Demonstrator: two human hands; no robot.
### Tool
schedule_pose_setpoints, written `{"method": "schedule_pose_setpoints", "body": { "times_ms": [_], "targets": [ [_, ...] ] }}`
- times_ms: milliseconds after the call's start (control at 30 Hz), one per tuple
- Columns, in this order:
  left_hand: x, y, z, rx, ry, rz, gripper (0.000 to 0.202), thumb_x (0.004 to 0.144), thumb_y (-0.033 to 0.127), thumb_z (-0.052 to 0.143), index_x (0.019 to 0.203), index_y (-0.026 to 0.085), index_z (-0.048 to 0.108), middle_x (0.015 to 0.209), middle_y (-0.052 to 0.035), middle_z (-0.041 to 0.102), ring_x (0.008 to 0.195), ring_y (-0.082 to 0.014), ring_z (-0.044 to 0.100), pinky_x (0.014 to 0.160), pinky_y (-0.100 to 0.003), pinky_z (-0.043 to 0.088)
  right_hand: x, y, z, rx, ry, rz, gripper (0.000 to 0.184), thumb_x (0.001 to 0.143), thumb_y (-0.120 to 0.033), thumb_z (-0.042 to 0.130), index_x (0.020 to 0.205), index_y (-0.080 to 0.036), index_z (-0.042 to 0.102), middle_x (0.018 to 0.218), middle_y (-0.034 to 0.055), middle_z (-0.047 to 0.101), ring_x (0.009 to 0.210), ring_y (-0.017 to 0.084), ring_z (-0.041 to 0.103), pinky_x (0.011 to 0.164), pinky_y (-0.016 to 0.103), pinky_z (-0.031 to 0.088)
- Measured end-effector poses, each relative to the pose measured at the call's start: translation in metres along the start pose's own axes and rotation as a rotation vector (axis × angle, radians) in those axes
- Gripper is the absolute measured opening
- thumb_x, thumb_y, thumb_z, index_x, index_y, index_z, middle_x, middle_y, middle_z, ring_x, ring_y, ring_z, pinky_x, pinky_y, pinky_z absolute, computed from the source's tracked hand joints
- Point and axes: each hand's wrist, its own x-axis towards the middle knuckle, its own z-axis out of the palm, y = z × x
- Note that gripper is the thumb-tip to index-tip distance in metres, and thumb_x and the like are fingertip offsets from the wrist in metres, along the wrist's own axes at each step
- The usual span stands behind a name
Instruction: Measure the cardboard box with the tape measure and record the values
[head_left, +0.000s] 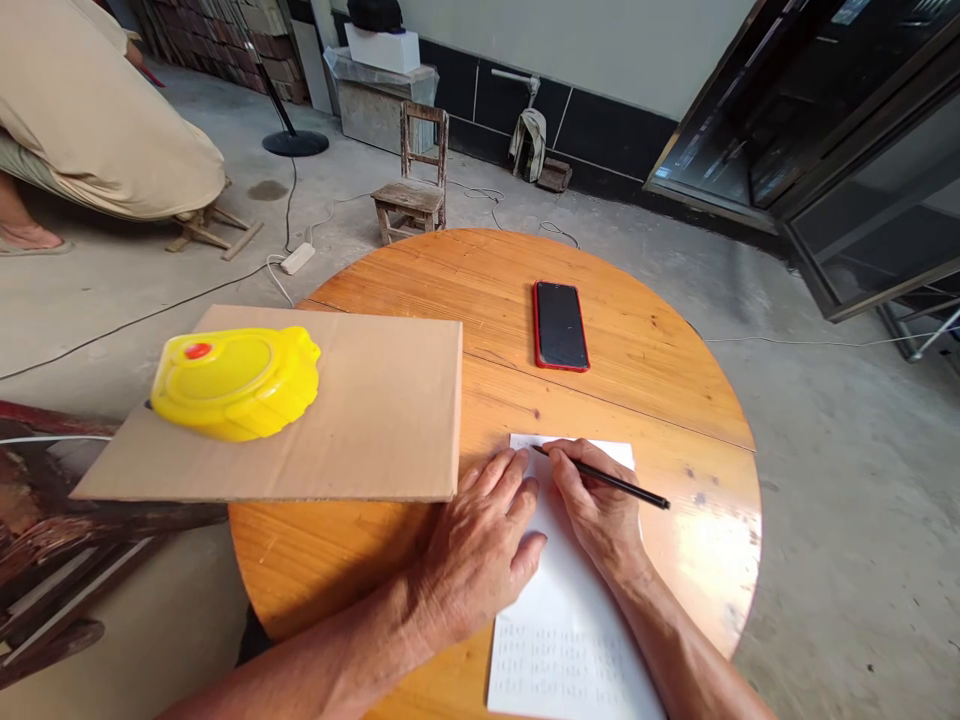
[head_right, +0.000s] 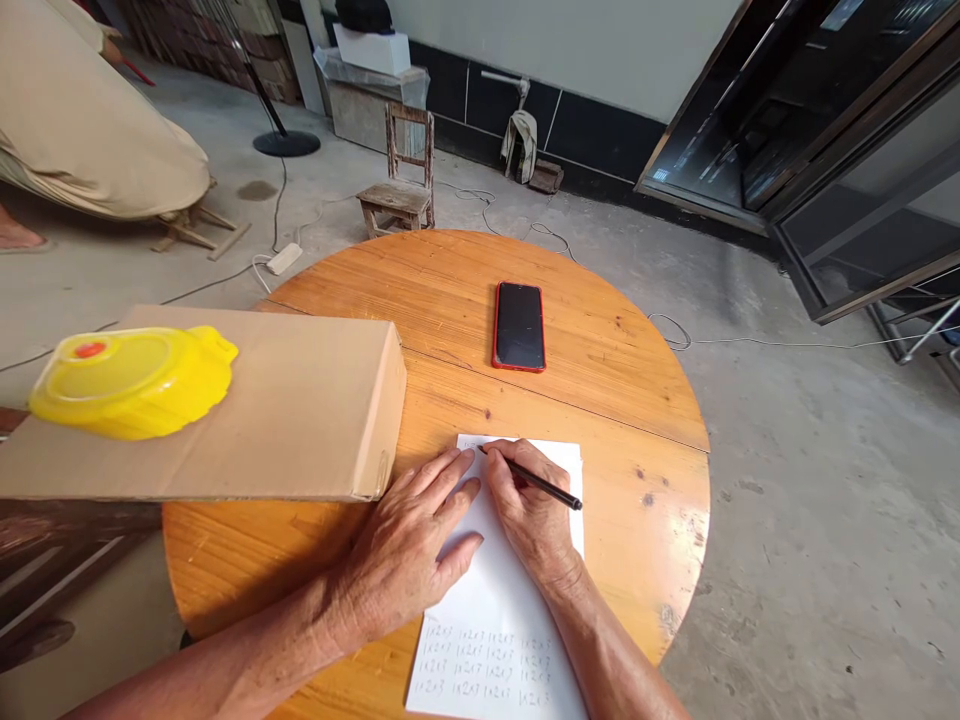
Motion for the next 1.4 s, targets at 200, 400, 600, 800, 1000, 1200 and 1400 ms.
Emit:
{"method": "schedule_pose_setpoints", "body": {
  "times_ms": [200, 400, 600, 800, 1000, 1200, 1400],
  "targets": [
    [0.0008, -0.0005, -0.0004, -0.003, -0.016, -0.009, 0.040, 0.084, 0.027, 0.063, 0.121, 0.012, 0.060, 0.140, -0.0164, 0.055, 0.133, -0.0326, 0.045, 0.105, -0.050, 0.044, -0.0001, 0.0010, 0.0016, -0.007, 0.001, -0.033, 0.016, 0.091, -0.027, 0.058, 0.089, -0.020, 0.072, 0.074, 0.0009, 0.070, 0.062, 0.013, 0.061, 0.060, 0.025, 0.048],
    [-0.0004, 0.0006, -0.0009, -0.001, -0.014, -0.006, 0.041, 0.084, 0.027, 0.063, 0.122, 0.011, 0.059, 0.140, -0.0168, 0.054, 0.133, -0.0331, 0.045, 0.105, -0.050, 0.044, 0.0005, -0.0001, 0.0005, 0.010, -0.018, -0.011, 0.017, 0.091, -0.029, 0.058, 0.088, -0.020, 0.072, 0.072, 0.0008, 0.069, 0.059, 0.013, 0.059, 0.058, 0.026, 0.047],
    [0.0008, 0.0003, -0.0011, 0.008, -0.011, -0.005, 0.041, 0.084, 0.026, 0.063, 0.122, 0.011, 0.059, 0.140, -0.0165, 0.054, 0.133, -0.0331, 0.045, 0.105, -0.050, 0.044, 0.0004, -0.0003, 0.0004, 0.010, -0.025, 0.006, 0.018, 0.091, -0.030, 0.057, 0.090, -0.020, 0.072, 0.074, 0.0016, 0.070, 0.060, 0.014, 0.060, 0.059, 0.027, 0.048],
    [0.0012, 0.0002, -0.0018, 0.010, -0.007, -0.001, 0.037, 0.084, 0.027, 0.063, 0.118, 0.011, 0.061, 0.139, -0.0171, 0.055, 0.132, -0.0332, 0.046, 0.105, -0.050, 0.044, -0.0007, 0.0002, -0.0015, 0.014, 0.006, 0.030, 0.018, 0.090, -0.030, 0.058, 0.086, -0.020, 0.072, 0.067, 0.0006, 0.067, 0.055, 0.013, 0.058, 0.055, 0.027, 0.047],
    [0.0001, 0.0007, -0.0023, 0.005, -0.007, 0.003, 0.035, 0.085, 0.026, 0.062, 0.117, 0.011, 0.061, 0.139, -0.0171, 0.055, 0.132, -0.0330, 0.046, 0.103, -0.050, 0.045, -0.0017, 0.0015, -0.0023, 0.070, 0.024, 0.045, 0.019, 0.091, -0.033, 0.058, 0.089, -0.020, 0.071, 0.065, 0.0002, 0.066, 0.056, 0.014, 0.059, 0.056, 0.027, 0.047],
    [0.0013, 0.0011, -0.0021, -0.003, -0.002, -0.003, 0.035, 0.084, 0.025, 0.062, 0.116, 0.012, 0.060, 0.138, -0.0177, 0.055, 0.132, -0.0333, 0.046, 0.103, -0.051, 0.045, -0.0016, 0.0019, -0.0014, 0.054, 0.026, 0.051, 0.020, 0.092, -0.034, 0.057, 0.088, -0.020, 0.071, 0.066, 0.0007, 0.066, 0.058, 0.015, 0.060, 0.056, 0.028, 0.047],
    [0.0009, 0.0006, -0.0023, -0.002, 0.002, -0.007, 0.036, 0.084, 0.025, 0.062, 0.117, 0.012, 0.060, 0.138, -0.0174, 0.056, 0.132, -0.0334, 0.046, 0.104, -0.051, 0.045, -0.0007, 0.0030, 0.0001, 0.068, 0.025, 0.044, 0.019, 0.091, -0.033, 0.058, 0.089, -0.020, 0.072, 0.068, 0.0011, 0.067, 0.058, 0.014, 0.058, 0.055, 0.027, 0.046]
  ]
}}
